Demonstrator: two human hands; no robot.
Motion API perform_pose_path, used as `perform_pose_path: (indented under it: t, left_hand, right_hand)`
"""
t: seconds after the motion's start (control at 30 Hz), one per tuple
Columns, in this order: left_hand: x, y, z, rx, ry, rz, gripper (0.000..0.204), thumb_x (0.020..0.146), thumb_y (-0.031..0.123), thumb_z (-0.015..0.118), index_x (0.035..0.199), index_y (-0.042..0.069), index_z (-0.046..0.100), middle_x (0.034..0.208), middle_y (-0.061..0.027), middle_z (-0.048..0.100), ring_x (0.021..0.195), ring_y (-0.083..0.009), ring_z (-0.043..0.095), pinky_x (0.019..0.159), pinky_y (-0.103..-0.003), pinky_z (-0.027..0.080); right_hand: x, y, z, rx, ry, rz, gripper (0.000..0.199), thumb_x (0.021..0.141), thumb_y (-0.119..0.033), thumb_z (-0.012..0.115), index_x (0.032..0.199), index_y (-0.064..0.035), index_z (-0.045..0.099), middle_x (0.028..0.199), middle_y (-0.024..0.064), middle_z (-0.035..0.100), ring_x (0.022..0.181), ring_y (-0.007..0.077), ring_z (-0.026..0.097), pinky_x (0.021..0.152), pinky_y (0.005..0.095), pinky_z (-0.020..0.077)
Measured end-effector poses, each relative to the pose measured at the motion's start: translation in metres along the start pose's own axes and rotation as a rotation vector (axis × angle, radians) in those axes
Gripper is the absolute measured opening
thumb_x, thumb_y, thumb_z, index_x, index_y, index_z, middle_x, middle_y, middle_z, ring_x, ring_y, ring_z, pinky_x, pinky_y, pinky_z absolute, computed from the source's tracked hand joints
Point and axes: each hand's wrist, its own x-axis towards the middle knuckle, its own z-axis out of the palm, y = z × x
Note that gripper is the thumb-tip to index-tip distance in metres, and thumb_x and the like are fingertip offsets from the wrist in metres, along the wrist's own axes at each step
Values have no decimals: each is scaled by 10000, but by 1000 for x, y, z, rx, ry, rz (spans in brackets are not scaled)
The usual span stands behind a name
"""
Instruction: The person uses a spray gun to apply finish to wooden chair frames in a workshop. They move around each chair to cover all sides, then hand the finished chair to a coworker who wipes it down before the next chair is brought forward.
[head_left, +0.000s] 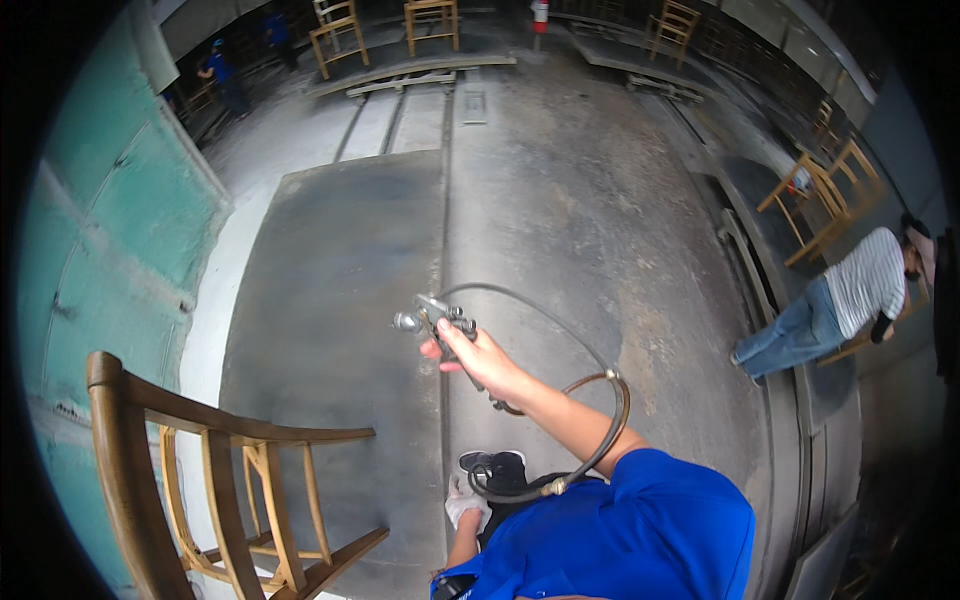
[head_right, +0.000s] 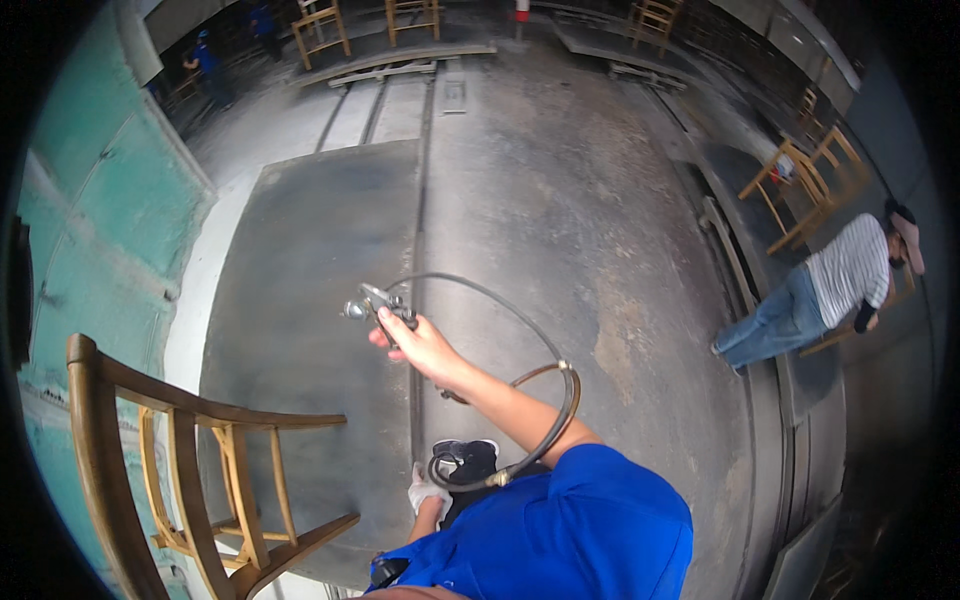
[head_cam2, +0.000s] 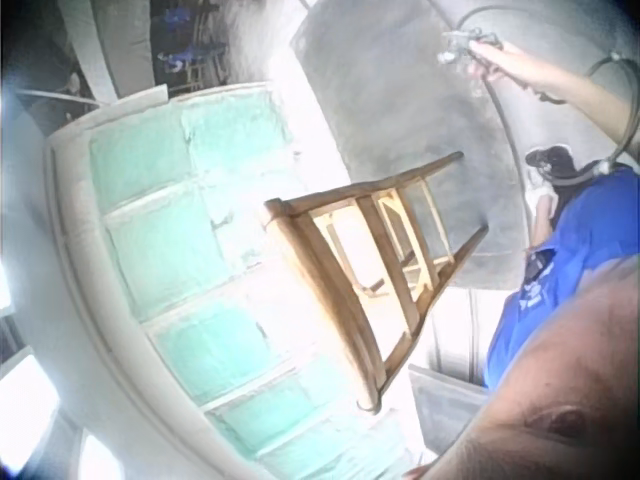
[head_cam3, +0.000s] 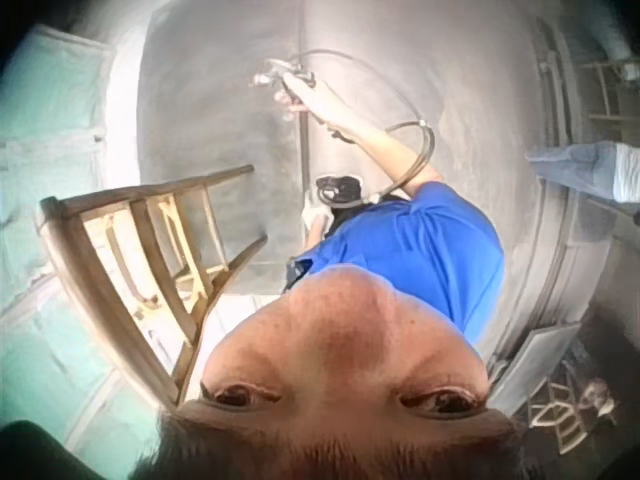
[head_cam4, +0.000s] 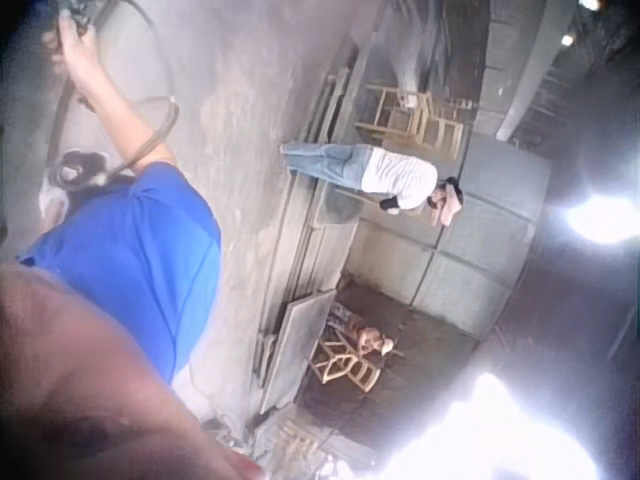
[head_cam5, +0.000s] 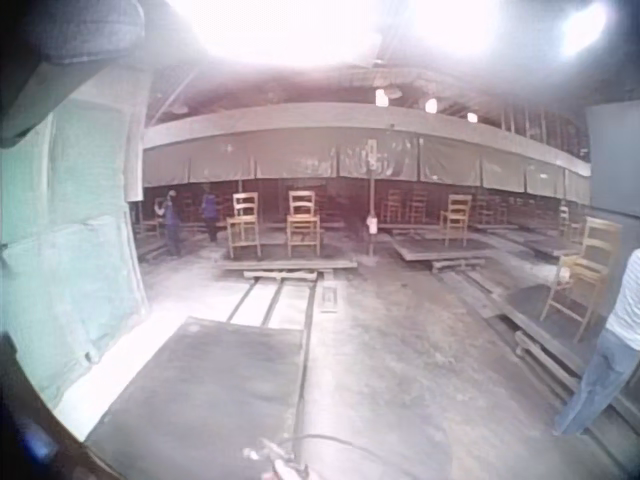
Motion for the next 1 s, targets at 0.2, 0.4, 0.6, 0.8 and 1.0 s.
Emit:
perform_pose_path:
  t: [0.2,0.4,0.6,0.8,1.0]
  left_hand:
    - [53,59,-16,130,135,194,450,927,244,692,1323,43,619,1226,-175,694,1140,-261,657,983,-364,504]
    - [37,76,-59,-19,380,-78,363,914,234,653,1226,52,680,1052,-191,734,997,-316,694,879,-390,538]
    - [-2,73,-80,-54,540,-473,422,830,251,664,1233,130,682,1052,-238,700,1012,-396,673,861,-437,540]
    - [-11,157,-92,-679,1110,-580,216,977,152,582,1113,31,697,1036,-102,754,940,-214,713,819,-332,543]
    - [-6,243,-82,-346,1303,-746,362,1030,316,588,928,-2,724,925,-102,768,794,-174,683,734,-328,532]
  right_hand:
    - [92,-54,34,45,-349,-15,665,1042,-608,344,1416,-77,483,1185,105,655,983,155,640,683,297,573]
    - [189,-80,86,-24,-393,80,678,998,-693,359,1191,-88,596,935,39,673,829,97,630,504,198,387]
    - [301,-36,206,5,-663,228,552,1011,-636,430,1091,-112,583,854,15,636,778,105,633,492,202,365]
    - [341,-30,344,205,-934,255,424,1036,-537,483,1087,-130,595,807,-16,629,722,72,621,492,206,372]
    - [337,-34,461,215,-998,138,419,996,-465,611,886,-60,607,696,3,612,558,75,592,395,221,357]
